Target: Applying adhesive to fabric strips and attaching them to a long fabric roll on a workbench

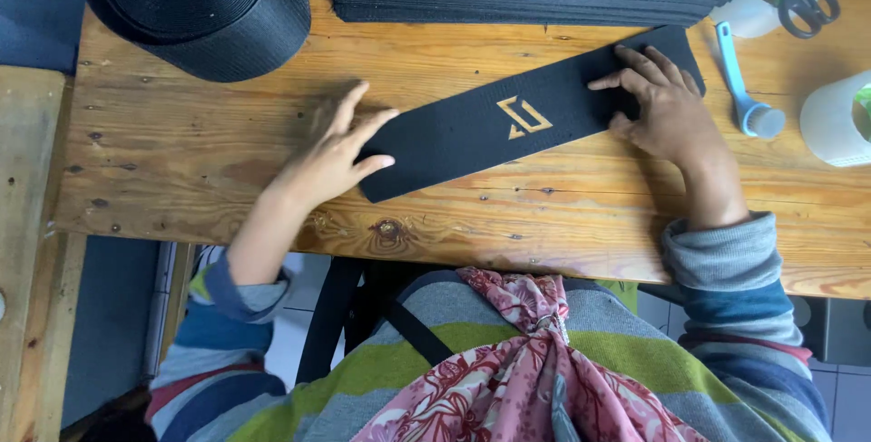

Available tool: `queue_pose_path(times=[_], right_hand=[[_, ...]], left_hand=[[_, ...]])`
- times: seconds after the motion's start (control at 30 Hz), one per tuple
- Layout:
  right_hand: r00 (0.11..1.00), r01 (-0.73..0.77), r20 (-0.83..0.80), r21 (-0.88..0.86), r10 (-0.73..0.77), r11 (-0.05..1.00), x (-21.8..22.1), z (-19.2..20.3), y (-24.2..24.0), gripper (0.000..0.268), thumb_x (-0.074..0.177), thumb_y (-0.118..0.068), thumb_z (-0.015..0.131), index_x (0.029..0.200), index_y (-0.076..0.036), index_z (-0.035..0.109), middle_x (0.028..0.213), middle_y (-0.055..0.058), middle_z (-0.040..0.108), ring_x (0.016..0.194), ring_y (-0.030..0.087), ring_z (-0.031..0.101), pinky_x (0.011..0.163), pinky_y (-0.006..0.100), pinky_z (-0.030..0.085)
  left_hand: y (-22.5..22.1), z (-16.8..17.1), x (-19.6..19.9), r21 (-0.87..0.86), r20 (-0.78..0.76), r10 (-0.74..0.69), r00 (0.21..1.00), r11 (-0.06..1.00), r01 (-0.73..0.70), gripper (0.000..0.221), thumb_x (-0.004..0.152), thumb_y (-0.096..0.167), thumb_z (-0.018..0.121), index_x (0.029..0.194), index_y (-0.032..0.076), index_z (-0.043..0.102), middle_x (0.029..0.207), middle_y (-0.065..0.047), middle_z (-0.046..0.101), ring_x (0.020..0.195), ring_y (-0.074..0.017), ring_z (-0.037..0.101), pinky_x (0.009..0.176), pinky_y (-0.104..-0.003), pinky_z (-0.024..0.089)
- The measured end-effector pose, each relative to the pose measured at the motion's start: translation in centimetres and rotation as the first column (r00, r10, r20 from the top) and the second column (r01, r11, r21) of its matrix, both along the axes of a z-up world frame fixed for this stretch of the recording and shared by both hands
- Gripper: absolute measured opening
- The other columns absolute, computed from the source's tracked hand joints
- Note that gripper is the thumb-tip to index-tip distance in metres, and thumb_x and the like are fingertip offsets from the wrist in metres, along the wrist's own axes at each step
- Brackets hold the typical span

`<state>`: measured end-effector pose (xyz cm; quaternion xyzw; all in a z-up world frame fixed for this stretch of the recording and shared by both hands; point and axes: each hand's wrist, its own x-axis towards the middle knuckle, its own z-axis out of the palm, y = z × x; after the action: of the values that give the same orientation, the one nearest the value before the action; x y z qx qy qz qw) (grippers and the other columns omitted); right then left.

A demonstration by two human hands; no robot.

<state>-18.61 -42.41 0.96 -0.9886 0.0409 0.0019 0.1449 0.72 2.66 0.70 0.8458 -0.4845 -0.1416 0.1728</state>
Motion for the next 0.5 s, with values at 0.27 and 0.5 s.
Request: queue_pose_path(times=[0.27, 0.5], right_hand=[[0.985, -0.157, 0.089, 0.140, 0.145, 0.978, 1.7, 0.5, 4.3, 0.050, 0.096, -0.040, 0.067, 0.137, -0.013, 0.056, 0.166, 0.021, 0.034, 0.157, 0.040, 0.022, 0.119, 0.064, 0.023], [0.977, -0.177, 0.136, 0.097, 0.163, 0.979, 1.4, 0.5, 3.2, 0.050, 0.100, -0.044, 0.062, 0.140, -0.014, 0.056, 0.162, 0.019, 0.041, 0.153, 0.041, 0.032, 0.120, 0.055, 0.029]], left_hand=[[0.7, 4.2, 3.8, -0.389, 0.295, 0.368, 0.882, 0.889, -0.241, 0.067, 0.105, 0.044, 0.074, 0.159, 0.013, 0.049, 0.166, -0.026, 0.014, 0.156, -0.0473, 0.026, 0.120, -0.072, 0.022], [6.4, 4.7, 8.4, -0.512, 0.322, 0.725, 0.609, 0.675, -0.532, 0.073, 0.120, 0.059, 0.063, 0.170, 0.015, 0.031, 0.169, -0.020, 0.014, 0.160, -0.0520, 0.032, 0.128, -0.067, 0.034]])
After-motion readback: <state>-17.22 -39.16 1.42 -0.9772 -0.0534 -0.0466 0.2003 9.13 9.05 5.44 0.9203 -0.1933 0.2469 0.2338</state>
